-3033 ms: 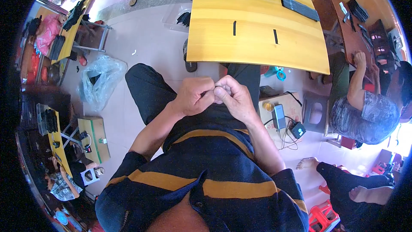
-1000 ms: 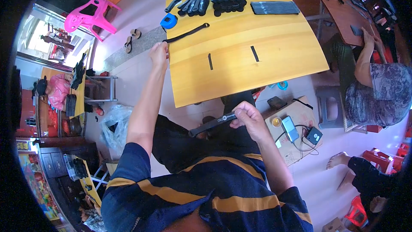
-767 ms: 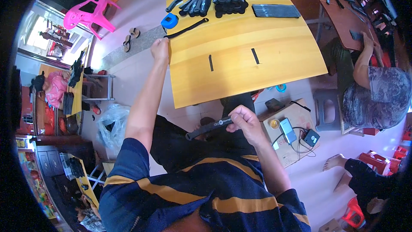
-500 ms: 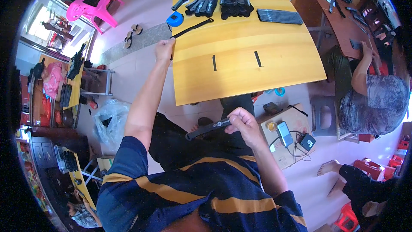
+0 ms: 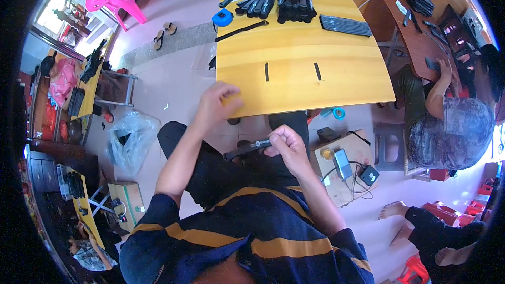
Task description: Assembling tactical or industrial straps by inserting plastic buckle components and organizing them on a workbench.
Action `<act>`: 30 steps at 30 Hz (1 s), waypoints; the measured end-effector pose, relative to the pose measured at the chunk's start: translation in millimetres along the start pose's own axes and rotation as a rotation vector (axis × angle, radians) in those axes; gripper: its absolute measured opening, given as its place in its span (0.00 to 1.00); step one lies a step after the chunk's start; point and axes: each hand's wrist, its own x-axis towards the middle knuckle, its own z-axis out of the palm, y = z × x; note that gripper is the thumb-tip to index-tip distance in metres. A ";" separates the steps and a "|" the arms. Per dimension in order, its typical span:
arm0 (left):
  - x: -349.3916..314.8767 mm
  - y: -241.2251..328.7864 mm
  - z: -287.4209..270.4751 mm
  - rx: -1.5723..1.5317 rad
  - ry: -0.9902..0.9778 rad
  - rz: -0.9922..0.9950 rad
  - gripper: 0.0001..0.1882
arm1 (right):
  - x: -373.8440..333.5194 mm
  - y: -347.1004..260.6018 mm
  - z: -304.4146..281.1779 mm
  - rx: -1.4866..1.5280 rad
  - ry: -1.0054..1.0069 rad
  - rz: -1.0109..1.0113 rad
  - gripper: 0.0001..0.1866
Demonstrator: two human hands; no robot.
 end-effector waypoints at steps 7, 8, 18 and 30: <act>-76.8 93.5 -0.7 0.032 -0.237 -0.083 0.16 | 6.6 -13.7 22.8 -0.108 -0.092 -0.071 0.08; -80.4 89.3 2.0 0.053 -0.213 -0.032 0.15 | 5.3 -12.9 24.6 -0.093 -0.078 -0.074 0.07; -86.7 99.0 0.4 -0.453 -0.279 -0.242 0.07 | -9.5 -21.8 22.0 -0.376 -0.127 -0.201 0.10; -89.2 94.8 -2.7 -0.201 -0.263 -0.164 0.02 | -20.6 -54.0 36.2 -1.051 -0.153 -0.549 0.14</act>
